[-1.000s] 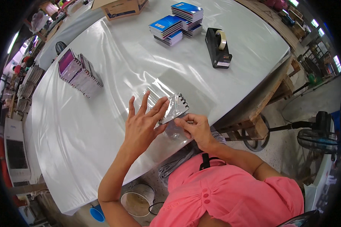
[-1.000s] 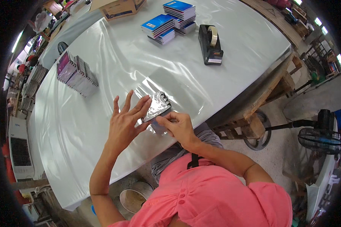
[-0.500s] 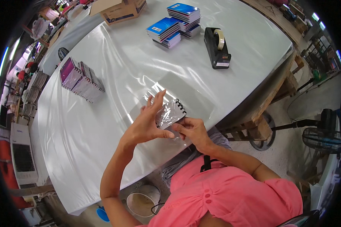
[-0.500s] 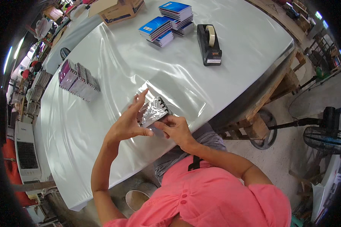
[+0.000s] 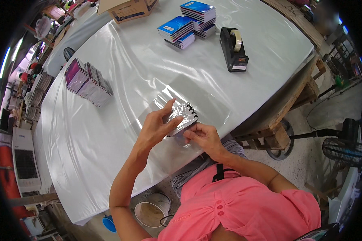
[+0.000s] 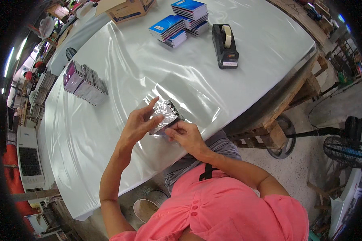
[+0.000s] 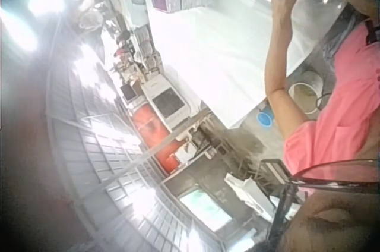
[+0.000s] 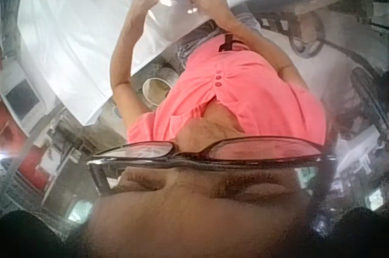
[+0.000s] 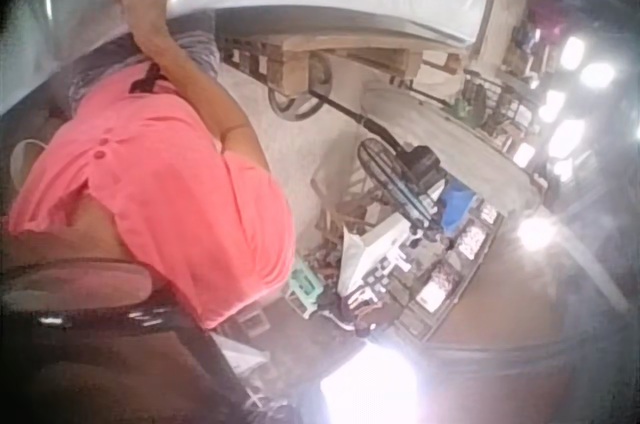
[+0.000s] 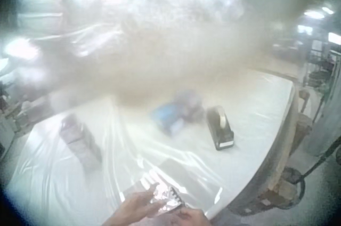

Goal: The person places stacks of notepads into clear plastic bags and secures them with tape.

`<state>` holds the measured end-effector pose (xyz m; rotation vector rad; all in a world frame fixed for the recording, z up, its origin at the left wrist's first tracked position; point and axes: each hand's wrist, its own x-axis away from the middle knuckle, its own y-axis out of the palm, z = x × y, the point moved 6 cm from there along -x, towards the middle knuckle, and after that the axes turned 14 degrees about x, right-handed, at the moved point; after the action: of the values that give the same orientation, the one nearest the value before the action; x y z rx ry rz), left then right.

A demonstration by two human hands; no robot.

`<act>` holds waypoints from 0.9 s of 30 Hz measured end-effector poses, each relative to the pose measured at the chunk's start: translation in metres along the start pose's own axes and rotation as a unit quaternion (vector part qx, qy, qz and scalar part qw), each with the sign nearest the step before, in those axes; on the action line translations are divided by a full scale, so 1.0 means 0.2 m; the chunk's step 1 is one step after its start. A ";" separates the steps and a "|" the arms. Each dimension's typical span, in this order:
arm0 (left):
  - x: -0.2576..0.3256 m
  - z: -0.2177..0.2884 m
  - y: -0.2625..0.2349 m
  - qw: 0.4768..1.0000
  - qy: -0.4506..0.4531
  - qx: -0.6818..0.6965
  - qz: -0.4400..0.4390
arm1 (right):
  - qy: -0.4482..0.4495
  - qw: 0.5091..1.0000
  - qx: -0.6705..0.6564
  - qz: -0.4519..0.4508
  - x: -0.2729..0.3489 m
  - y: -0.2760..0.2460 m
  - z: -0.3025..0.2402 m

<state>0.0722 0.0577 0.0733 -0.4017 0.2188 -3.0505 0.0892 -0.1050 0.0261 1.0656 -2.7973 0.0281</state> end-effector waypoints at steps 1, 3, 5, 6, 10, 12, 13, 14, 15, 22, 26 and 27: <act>-0.01 0.01 -0.01 1.000 0.000 0.000 0.001 | 0.000 1.000 0.000 -0.001 0.00 -0.01 -0.03; -0.01 0.01 -0.01 0.999 -0.041 -0.006 -0.003 | 0.048 0.975 0.217 0.004 -0.01 -0.04 -0.06; -0.02 0.04 0.00 0.998 -0.031 -0.045 -0.023 | 0.038 0.909 0.416 -0.013 -0.06 -0.07 0.05; -0.02 0.07 -0.01 0.996 -0.007 -0.083 -0.038 | 0.024 0.802 0.597 -0.030 -0.09 -0.07 0.06; -0.02 0.14 0.01 0.959 0.120 -0.234 -0.105 | -0.045 0.848 0.523 -0.077 -0.13 -0.10 0.05; -0.05 0.12 0.07 0.947 0.121 -0.281 -0.097 | -0.033 0.837 0.537 -0.098 -0.17 -0.08 0.08; -0.07 0.13 0.10 0.928 0.051 -0.359 -0.082 | -0.050 0.836 0.536 -0.106 -0.17 -0.08 0.06; -0.06 0.16 0.12 0.941 0.042 -0.325 -0.083 | -0.067 0.836 0.533 -0.116 -0.16 -0.07 0.05; -0.07 0.18 0.13 0.938 0.044 -0.336 -0.074 | -0.063 0.844 0.517 -0.131 -0.15 -0.08 0.07; 0.23 0.42 -0.13 0.791 0.341 -0.489 0.137 | -0.076 0.880 0.423 -0.205 -0.11 -0.11 0.15; 0.30 0.65 -0.57 0.649 0.372 -0.622 0.231 | -0.071 0.899 0.387 -0.191 -0.11 -0.12 0.14; 0.28 0.69 -0.71 0.609 0.366 -0.656 0.254 | -0.073 0.899 0.387 -0.190 -0.12 -0.12 0.15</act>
<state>0.0488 0.1759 0.2409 0.8070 2.1035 -1.7061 0.1186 -0.1105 -0.0087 1.8139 -2.6629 1.1364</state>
